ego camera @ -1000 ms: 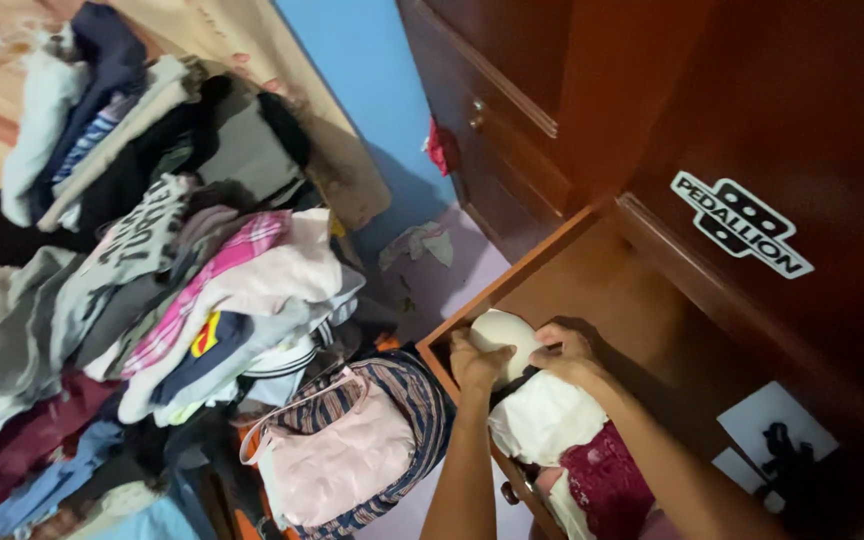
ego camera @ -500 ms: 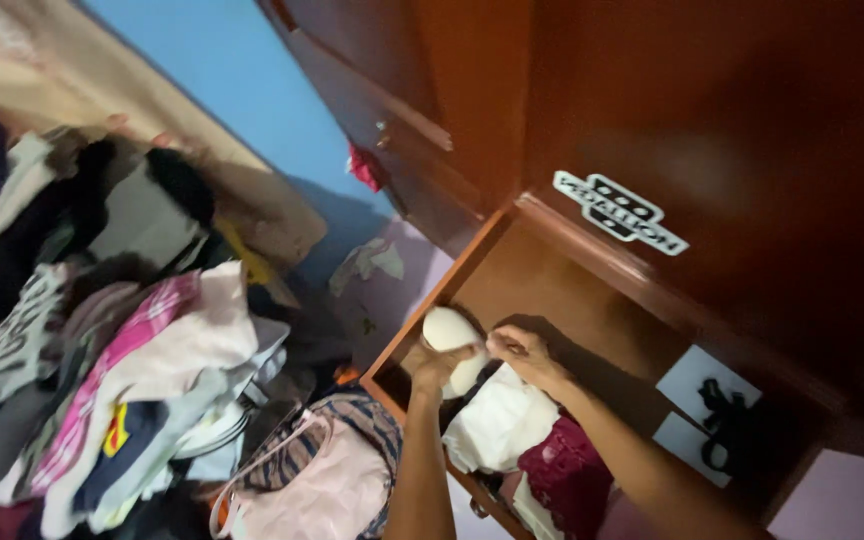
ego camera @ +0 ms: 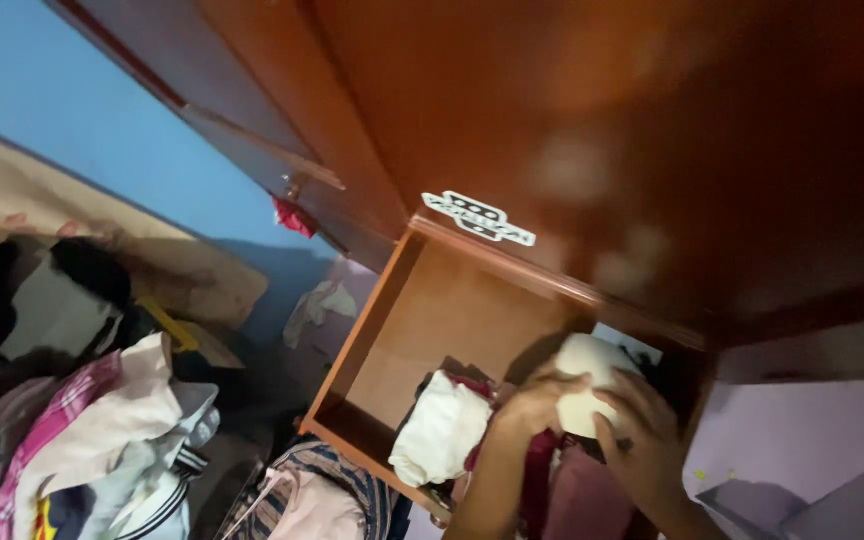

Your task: Organize folded clothes and undergarments into a wooden dresser drawer.

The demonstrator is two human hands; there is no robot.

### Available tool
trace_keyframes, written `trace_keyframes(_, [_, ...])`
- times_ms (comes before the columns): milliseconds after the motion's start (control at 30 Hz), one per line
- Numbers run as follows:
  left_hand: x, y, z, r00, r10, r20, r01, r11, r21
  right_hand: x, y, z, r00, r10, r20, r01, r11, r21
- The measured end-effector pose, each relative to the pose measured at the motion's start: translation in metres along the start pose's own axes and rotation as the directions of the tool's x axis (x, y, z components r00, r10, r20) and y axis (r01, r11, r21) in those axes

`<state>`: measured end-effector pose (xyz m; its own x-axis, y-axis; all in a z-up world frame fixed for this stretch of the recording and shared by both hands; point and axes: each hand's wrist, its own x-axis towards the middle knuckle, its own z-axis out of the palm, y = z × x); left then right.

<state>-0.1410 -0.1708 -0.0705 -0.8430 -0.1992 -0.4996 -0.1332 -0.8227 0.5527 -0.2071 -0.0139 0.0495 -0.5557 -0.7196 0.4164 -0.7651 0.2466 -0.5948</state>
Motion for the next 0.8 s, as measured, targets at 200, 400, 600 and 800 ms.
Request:
trace_keyframes(200, [0.006, -0.005, 0.078, 0.970, 0.126, -0.206, 0.073, 0.661, 0.747, -0.042, 0.054, 0.005, 0.963, 0.213, 0.166, -0.158, 0.943, -0.293])
trace_keyframes(400, [0.008, -0.057, 0.053, 0.396, 0.905, 0.154, -0.060, -0.142, 0.988, -0.037, 0.071, 0.015, 0.433, 0.632, 0.643, -0.306, 0.774, -0.554])
trace_keyframes(600, [0.059, -0.141, -0.015, 0.787, 0.568, -0.241, 0.156, 0.194, 0.968, -0.005, 0.075, 0.014, 0.598, 0.550, 0.582, -0.321, 0.831, -0.456])
trace_keyframes(800, [-0.053, -0.097, 0.079, 0.672, 0.740, 0.044, 0.222, -0.258, 0.940, 0.019, 0.097, 0.016, 0.813, 0.251, 0.525, -0.013, 0.910, -0.414])
